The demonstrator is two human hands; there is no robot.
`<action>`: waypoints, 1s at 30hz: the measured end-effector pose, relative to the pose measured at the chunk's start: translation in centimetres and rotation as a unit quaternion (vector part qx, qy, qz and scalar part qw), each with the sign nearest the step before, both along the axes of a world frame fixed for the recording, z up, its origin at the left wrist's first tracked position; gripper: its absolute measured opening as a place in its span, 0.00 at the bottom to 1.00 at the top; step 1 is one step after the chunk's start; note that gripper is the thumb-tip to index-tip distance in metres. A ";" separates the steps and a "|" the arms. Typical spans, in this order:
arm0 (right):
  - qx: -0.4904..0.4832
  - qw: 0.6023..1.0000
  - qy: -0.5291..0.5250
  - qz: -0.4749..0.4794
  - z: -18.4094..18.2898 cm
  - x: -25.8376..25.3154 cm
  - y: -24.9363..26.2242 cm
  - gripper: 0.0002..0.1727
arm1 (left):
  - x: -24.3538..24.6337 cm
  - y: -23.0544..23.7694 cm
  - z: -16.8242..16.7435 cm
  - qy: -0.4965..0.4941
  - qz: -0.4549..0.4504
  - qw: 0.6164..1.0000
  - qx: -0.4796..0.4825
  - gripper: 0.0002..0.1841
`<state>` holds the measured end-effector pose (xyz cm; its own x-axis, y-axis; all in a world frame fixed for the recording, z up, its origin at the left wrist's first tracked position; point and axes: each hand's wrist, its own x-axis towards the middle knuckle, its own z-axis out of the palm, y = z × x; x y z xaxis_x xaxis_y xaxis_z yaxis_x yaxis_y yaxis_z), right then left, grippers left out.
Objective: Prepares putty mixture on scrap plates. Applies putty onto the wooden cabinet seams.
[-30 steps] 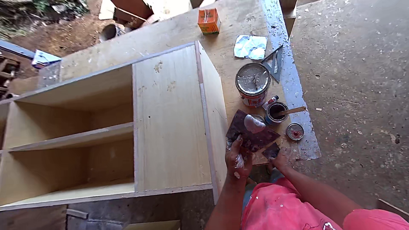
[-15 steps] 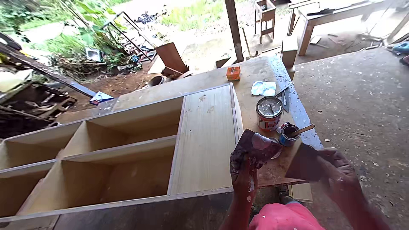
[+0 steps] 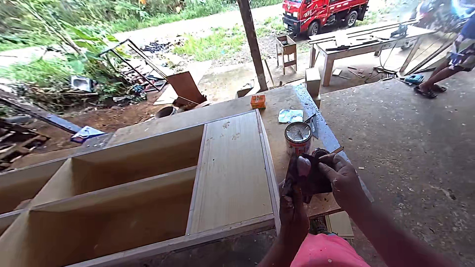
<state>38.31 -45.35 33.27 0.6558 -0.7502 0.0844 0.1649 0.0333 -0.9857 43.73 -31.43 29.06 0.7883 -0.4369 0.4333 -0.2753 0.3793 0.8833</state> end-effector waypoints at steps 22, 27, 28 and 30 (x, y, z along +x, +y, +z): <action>-0.666 0.726 -0.128 0.116 -0.5 -2.3 -4.8 0.14 | 0.5 0.3 2.4 0.345 -0.152 0.894 -0.241 0.13; -0.625 0.768 -0.102 0.094 -1.7 -2.0 -4.3 0.13 | 1.4 0.0 1.0 0.272 -0.142 0.926 -0.220 0.13; -0.621 0.773 -0.089 0.095 -1.9 -2.1 -4.2 0.14 | 1.7 0.0 0.6 0.262 -0.140 0.931 -0.214 0.12; -0.614 0.779 -0.065 0.109 -2.2 -2.3 -4.3 0.14 | 2.3 -0.1 -0.2 0.252 -0.132 0.939 -0.192 0.11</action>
<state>35.99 -49.66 31.12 0.6828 0.0758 0.7266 0.3879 -0.8804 -0.2727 46.01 -31.49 28.89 0.8215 -0.5342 0.1993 0.2904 0.6928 0.6601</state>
